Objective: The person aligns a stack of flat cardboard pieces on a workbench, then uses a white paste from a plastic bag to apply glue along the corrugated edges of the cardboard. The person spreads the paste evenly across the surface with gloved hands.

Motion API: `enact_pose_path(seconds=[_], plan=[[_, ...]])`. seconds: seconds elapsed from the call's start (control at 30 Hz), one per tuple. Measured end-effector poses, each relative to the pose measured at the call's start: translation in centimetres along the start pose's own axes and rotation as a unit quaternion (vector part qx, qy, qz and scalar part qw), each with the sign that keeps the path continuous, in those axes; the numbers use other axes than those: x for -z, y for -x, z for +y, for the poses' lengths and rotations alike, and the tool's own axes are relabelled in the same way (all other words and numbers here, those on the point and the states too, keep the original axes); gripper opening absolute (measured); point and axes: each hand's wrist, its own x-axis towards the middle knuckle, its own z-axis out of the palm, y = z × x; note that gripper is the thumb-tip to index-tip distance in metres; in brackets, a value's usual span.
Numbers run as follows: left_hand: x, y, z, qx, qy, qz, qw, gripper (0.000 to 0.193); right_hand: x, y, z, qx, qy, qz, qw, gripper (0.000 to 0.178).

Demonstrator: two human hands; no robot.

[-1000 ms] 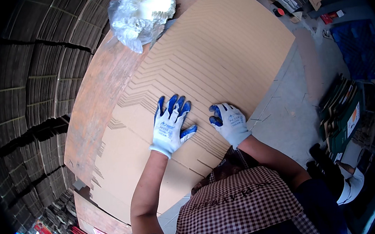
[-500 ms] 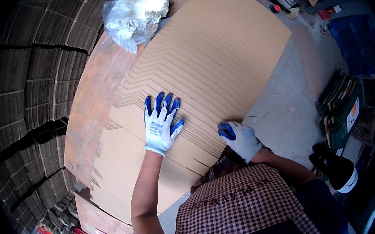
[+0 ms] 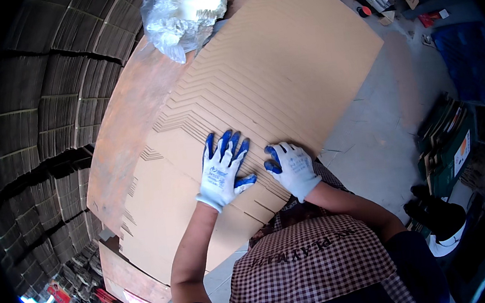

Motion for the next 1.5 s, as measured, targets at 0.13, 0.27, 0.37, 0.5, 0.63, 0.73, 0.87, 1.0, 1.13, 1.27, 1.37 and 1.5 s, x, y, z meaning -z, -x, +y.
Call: enact_pose_path(seconds=[0.13, 0.27, 0.37, 0.5, 0.63, 0.73, 0.87, 1.0, 1.13, 1.27, 1.37, 1.5], plan=[[-0.5, 0.4, 0.1, 0.042, -0.019, -0.005, 0.999, 0.09, -0.6, -0.9, 0.4, -0.013, 0.019, -0.044, 0.999, 0.036], [-0.8, 0.5, 0.0, 0.052, -0.029, -0.016, 0.998, 0.091, -0.8, -1.1, 0.4, -0.034, 0.025, -0.033, 0.999, 0.04], [-0.9, 0.8, 0.0, 0.053, -0.027, -0.018, 0.998, 0.09, -0.6, -1.0, 0.4, -0.045, 0.025, -0.042, 0.998, 0.042], [-0.9, 1.3, 0.0, 0.056, -0.025, -0.016, 0.998, 0.09, -0.5, -1.0, 0.5, -0.052, 0.023, -0.045, 0.997, 0.042], [-1.1, 1.8, -0.1, 0.052, -0.02, -0.002, 0.998, 0.09, -0.5, -1.1, 0.7, -0.058, 0.007, -0.05, 0.997, 0.042], [-0.9, 1.8, 0.0, 0.063, -0.025, -0.011, 0.998, 0.09, -0.4, -1.3, 0.7, -0.052, 0.007, -0.051, 0.997, 0.041], [-0.7, 1.7, 0.1, 0.065, -0.026, -0.014, 0.997, 0.09, -0.2, -1.3, 0.1, -0.054, 0.018, -0.058, 0.997, 0.04], [-0.7, 1.8, 0.2, 0.067, -0.026, -0.017, 0.997, 0.09, -0.9, -1.2, -0.6, -0.034, 0.022, -0.073, 0.997, 0.039], [-0.5, 1.8, 0.2, 0.071, -0.022, -0.018, 0.997, 0.089, -1.7, -1.3, 0.0, -0.049, 0.02, -0.072, 0.996, 0.042], [-0.8, 2.1, 0.1, 0.067, -0.021, -0.011, 0.997, 0.087, -0.9, -1.5, -0.2, -0.062, 0.007, -0.076, 0.995, 0.044], [-1.1, 2.5, 0.0, 0.066, -0.018, 0.002, 0.998, 0.087, 0.2, -1.8, -1.0, -0.06, 0.007, -0.094, 0.994, 0.047], [-0.9, 2.8, -0.1, 0.068, -0.014, 0.01, 0.998, 0.086, -0.7, -1.7, -0.9, -0.054, 0.032, -0.071, 0.996, 0.048]])
